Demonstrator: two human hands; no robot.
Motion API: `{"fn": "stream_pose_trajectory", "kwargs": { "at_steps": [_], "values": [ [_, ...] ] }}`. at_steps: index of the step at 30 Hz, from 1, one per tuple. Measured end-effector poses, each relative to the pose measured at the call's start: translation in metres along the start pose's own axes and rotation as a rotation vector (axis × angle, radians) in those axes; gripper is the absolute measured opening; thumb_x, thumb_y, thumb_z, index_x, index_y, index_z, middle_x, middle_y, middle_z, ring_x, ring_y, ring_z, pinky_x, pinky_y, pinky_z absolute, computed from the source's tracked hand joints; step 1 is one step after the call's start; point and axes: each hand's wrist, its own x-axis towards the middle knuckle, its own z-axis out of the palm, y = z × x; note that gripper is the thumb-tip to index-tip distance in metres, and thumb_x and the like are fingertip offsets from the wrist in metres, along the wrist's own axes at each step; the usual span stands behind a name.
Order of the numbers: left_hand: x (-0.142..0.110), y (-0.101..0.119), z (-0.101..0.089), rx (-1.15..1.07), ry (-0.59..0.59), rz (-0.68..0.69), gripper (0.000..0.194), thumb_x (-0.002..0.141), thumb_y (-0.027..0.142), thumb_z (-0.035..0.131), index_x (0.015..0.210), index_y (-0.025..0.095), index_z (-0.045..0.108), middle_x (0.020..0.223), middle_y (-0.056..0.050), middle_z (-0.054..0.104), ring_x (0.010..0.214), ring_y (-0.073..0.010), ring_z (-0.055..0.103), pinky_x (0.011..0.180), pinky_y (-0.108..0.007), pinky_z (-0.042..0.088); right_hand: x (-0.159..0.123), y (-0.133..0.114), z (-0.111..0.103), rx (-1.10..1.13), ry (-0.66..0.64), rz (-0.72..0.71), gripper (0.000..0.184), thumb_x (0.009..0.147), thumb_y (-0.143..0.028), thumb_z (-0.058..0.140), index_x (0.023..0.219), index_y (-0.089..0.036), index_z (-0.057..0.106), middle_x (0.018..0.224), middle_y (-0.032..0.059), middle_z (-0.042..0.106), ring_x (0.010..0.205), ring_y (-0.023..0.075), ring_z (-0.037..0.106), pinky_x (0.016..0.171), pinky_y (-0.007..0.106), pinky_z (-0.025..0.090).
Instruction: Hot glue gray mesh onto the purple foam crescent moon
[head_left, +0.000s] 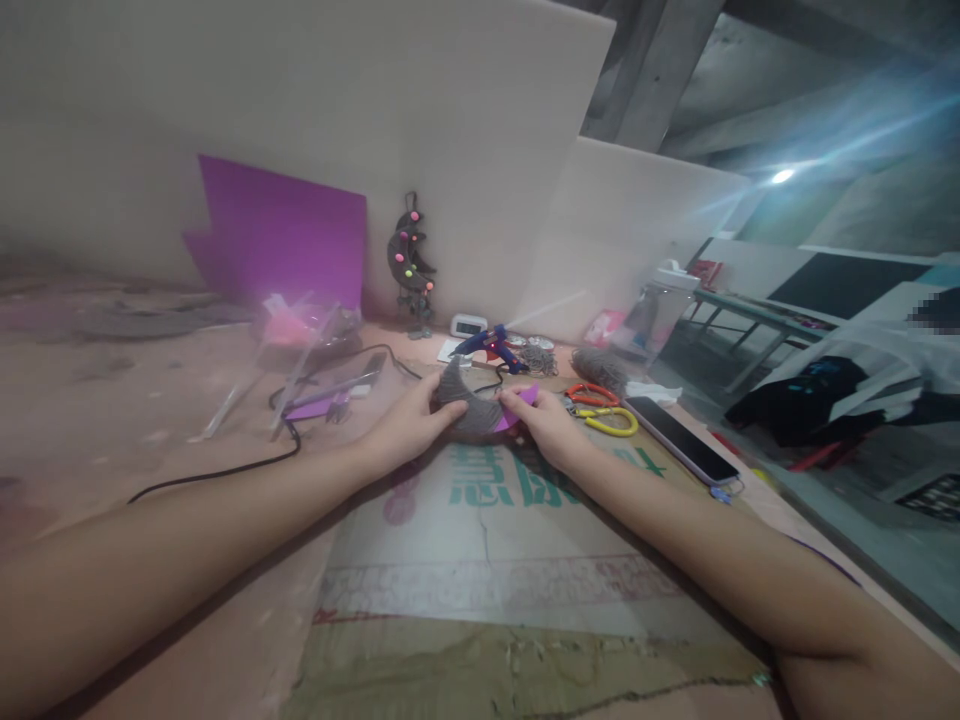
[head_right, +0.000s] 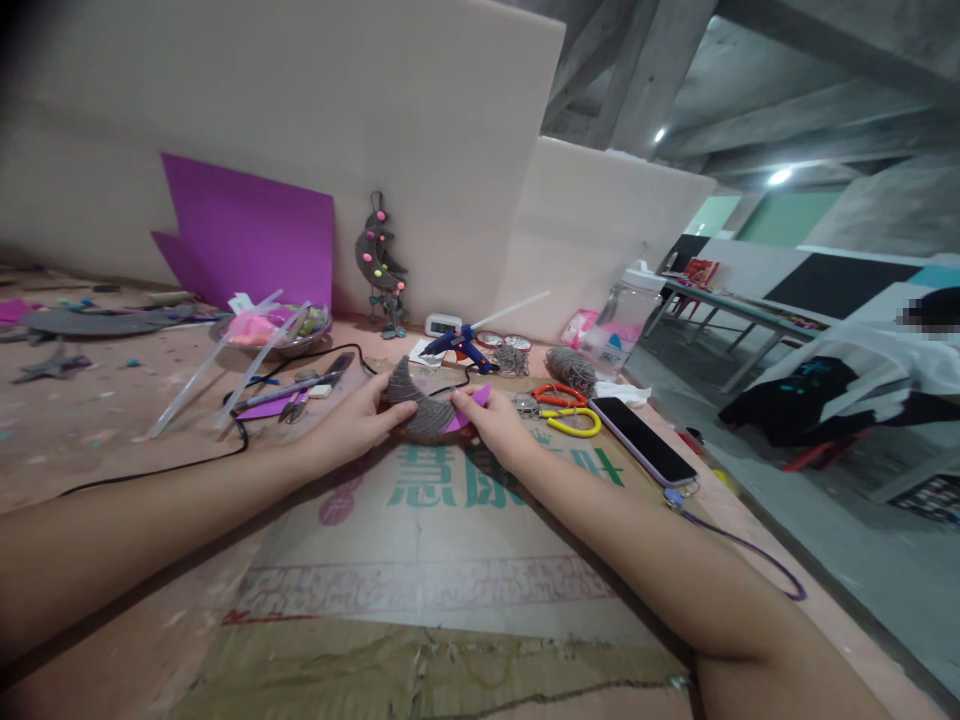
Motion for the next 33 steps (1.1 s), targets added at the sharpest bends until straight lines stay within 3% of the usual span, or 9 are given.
{"fn": "stream_pose_trajectory", "kwargs": {
  "at_steps": [8, 27, 33],
  "values": [
    [-0.0001, 0.0008, -0.0011, 0.031, 0.024, 0.008, 0.040, 0.084, 0.032, 0.058, 0.121, 0.018, 0.054, 0.117, -0.009, 0.064, 0.107, -0.0241, 0.060, 0.096, -0.040, 0.045, -0.0004, -0.0001, 0.0011, 0.083, 0.013, 0.003, 0.032, 0.076, -0.049, 0.063, 0.077, -0.019, 0.053, 0.051, -0.0054, 0.052, 0.040, 0.0081, 0.045, 0.033, 0.017, 0.031],
    [-0.0012, -0.0006, -0.0009, 0.032, -0.034, -0.005, 0.044, 0.084, 0.033, 0.058, 0.125, 0.017, 0.052, 0.120, -0.009, 0.063, 0.108, -0.0237, 0.060, 0.093, -0.037, 0.045, 0.0000, -0.0027, 0.0016, -0.019, 0.028, 0.015, 0.038, 0.076, -0.055, 0.062, 0.083, -0.018, 0.059, 0.050, -0.0054, 0.053, 0.039, 0.0071, 0.043, 0.035, 0.016, 0.032],
    [0.0019, -0.0022, -0.0016, -0.026, 0.034, -0.064, 0.043, 0.083, 0.033, 0.058, 0.123, 0.016, 0.052, 0.116, -0.010, 0.064, 0.102, -0.0231, 0.061, 0.083, -0.034, 0.050, -0.0008, -0.0016, 0.0010, 0.009, 0.002, 0.009, 0.047, 0.079, -0.060, 0.056, 0.066, -0.015, 0.057, 0.046, -0.0023, 0.052, 0.037, 0.0065, 0.042, 0.035, 0.018, 0.028]
  ]
}}
